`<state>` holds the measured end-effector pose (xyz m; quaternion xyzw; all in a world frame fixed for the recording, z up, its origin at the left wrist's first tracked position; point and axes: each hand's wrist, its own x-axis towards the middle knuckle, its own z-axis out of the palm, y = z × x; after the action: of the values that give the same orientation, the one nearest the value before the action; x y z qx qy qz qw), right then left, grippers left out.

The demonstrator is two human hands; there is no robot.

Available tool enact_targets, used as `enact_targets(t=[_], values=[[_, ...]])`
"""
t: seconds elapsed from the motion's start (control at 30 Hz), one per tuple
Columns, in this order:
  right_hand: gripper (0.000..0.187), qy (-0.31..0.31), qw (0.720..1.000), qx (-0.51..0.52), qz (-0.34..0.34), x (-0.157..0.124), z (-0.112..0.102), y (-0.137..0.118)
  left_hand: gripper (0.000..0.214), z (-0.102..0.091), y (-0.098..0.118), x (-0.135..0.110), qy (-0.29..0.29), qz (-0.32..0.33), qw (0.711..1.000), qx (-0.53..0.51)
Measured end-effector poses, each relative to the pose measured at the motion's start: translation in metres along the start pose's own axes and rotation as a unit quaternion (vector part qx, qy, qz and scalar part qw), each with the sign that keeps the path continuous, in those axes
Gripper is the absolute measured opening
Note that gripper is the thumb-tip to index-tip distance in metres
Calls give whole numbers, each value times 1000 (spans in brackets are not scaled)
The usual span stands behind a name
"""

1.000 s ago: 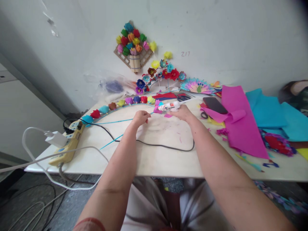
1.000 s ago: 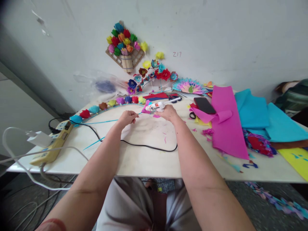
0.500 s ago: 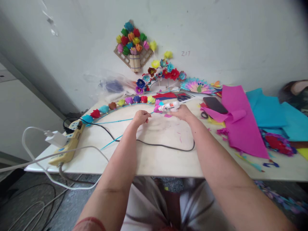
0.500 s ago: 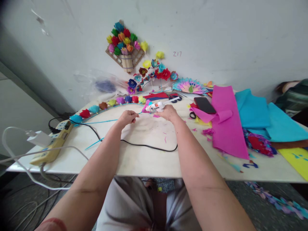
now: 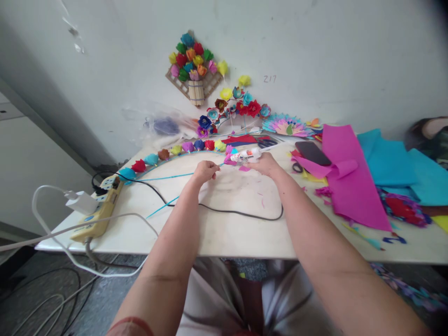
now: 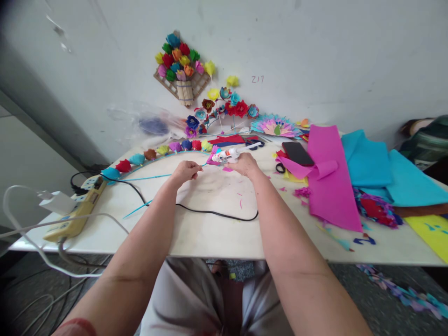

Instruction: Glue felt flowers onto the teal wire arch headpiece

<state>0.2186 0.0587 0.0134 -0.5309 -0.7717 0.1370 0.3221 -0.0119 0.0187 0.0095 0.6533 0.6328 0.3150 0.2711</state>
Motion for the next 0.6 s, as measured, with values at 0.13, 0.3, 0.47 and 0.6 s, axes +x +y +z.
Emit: enact_targets(t=[0.13, 0.3, 0.47, 0.6], values=[[39, 20, 999, -25, 17, 0, -2, 0, 27, 0, -2, 2, 5, 3, 1000, 13], [47, 71, 990, -80, 96, 1, -7, 8, 29, -1, 0, 2, 13, 5, 999, 32], [51, 69, 970, -147, 180, -4, -16, 20, 29, 0, 1, 2, 24, 12, 999, 40], [37, 32, 962, -223, 157, -9, -20, 27, 29, 1, 2, 3, 33, 25, 998, 42]])
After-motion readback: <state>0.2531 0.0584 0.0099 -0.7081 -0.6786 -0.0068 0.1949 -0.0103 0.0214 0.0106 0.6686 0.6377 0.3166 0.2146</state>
